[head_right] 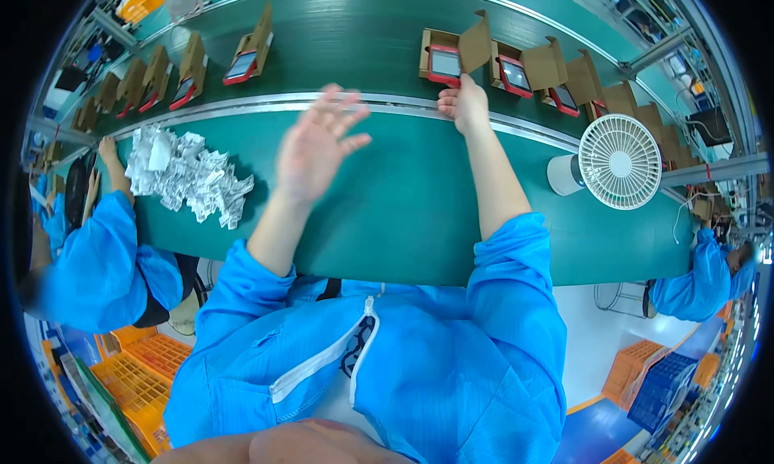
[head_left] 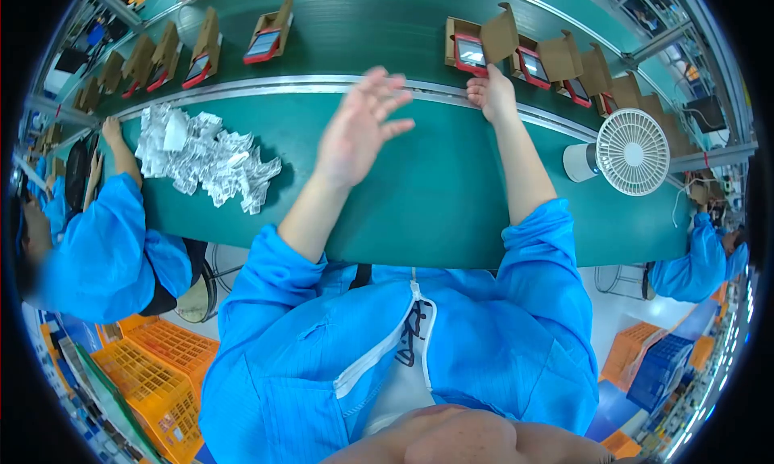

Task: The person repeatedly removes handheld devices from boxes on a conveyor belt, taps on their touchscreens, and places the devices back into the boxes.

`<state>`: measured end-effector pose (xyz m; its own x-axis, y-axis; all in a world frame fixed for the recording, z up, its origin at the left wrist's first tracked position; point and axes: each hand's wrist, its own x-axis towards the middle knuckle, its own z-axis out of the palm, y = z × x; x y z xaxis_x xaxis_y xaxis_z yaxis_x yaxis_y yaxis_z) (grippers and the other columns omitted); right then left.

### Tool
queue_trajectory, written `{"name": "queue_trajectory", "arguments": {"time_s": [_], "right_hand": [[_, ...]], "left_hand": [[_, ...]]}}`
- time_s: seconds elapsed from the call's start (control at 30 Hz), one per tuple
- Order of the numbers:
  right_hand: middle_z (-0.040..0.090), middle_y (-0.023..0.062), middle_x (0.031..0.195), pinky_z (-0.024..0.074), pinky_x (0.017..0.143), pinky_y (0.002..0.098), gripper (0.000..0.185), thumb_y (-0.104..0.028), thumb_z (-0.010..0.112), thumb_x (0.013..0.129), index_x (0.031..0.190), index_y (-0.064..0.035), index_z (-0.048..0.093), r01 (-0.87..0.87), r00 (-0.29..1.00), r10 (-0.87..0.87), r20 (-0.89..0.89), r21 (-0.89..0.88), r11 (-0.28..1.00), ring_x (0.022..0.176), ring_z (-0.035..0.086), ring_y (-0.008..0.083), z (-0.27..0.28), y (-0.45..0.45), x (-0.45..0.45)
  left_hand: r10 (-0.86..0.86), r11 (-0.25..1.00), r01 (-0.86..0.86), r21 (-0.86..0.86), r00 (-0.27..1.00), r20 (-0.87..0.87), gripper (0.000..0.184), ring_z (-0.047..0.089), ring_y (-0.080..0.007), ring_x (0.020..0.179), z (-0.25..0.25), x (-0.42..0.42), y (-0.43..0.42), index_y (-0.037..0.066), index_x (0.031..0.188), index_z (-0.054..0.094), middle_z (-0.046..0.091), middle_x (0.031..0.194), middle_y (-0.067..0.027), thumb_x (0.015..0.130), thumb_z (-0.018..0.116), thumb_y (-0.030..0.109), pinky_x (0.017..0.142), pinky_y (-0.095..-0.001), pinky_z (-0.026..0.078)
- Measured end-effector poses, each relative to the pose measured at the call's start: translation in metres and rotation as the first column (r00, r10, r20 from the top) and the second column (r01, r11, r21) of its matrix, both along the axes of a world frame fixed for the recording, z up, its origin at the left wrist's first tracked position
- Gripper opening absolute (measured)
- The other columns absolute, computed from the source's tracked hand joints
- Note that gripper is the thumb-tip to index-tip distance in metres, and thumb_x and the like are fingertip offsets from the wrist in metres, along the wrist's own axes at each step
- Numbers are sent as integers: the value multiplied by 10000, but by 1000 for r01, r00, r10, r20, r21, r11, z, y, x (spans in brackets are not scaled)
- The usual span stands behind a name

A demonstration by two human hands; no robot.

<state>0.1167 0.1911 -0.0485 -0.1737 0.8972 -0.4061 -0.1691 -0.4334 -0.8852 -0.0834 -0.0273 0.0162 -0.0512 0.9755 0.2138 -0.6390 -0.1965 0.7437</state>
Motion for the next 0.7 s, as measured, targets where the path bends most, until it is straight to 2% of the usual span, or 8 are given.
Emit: {"name": "queue_trajectory", "arguments": {"time_s": [0.1,0.13,0.2,0.23,0.3,0.37,0.5,0.7], "right_hand": [[589,182,764,499,465,293,665,-541,364,951,1117,97,450,-32,997,33,67,-15,999,569,598,221,9,-11,16],[591,174,767,489,453,279,698,-565,368,942,1141,99,450,-37,989,41,143,-33,999,579,604,209,7,-15,21],[600,157,779,458,424,248,703,-571,381,936,1169,88,456,-268,924,218,314,126,955,593,612,179,54,-60,26],[606,144,788,434,409,225,644,-534,377,955,1142,73,488,-306,940,242,241,279,910,588,608,155,92,-94,27],[620,149,806,479,485,244,332,-235,382,986,1066,46,540,-120,985,173,11,766,631,630,611,183,174,-167,32],[618,150,833,472,521,267,360,-268,373,980,1070,36,544,96,967,204,-153,959,265,662,607,197,239,-227,49],[615,154,887,458,592,312,417,-334,355,966,1078,15,553,369,893,341,-295,912,-177,727,598,226,306,-312,75],[610,159,968,436,700,381,503,-434,328,945,1091,-15,567,429,896,299,-328,812,-395,824,584,270,319,-351,94]], "left_hand": [[182,879,-200,433,980,82,816,206,-324,1397,104,-27,-47,35,1462,201,277,1490,-168,872,477,528,1041,-596,286],[223,804,-360,473,921,321,857,201,-332,1398,145,-27,-71,22,1458,196,269,1494,-165,859,486,562,1069,-592,241],[277,647,-363,671,931,237,858,209,-336,1394,195,-37,-113,22,1455,202,274,1492,-166,858,480,571,1067,-590,245],[334,566,-327,757,930,152,858,213,-338,1392,213,-38,-131,22,1454,205,276,1490,-166,857,477,576,1066,-589,247],[466,435,-234,869,885,5,859,221,-342,1387,234,-27,-158,22,1451,212,281,1487,-168,856,471,585,1064,-587,251],[570,332,-116,936,815,-101,861,229,-346,1383,249,-9,-183,21,1447,218,286,1484,-169,855,465,595,1063,-585,255],[700,187,34,982,696,-157,864,245,-354,1374,262,31,-210,21,1441,230,295,1479,-171,853,453,613,1059,-581,263],[751,37,68,997,656,-72,872,269,-366,1361,266,61,-226,20,1432,248,309,1470,-175,850,436,641,1053,-574,275]]}}
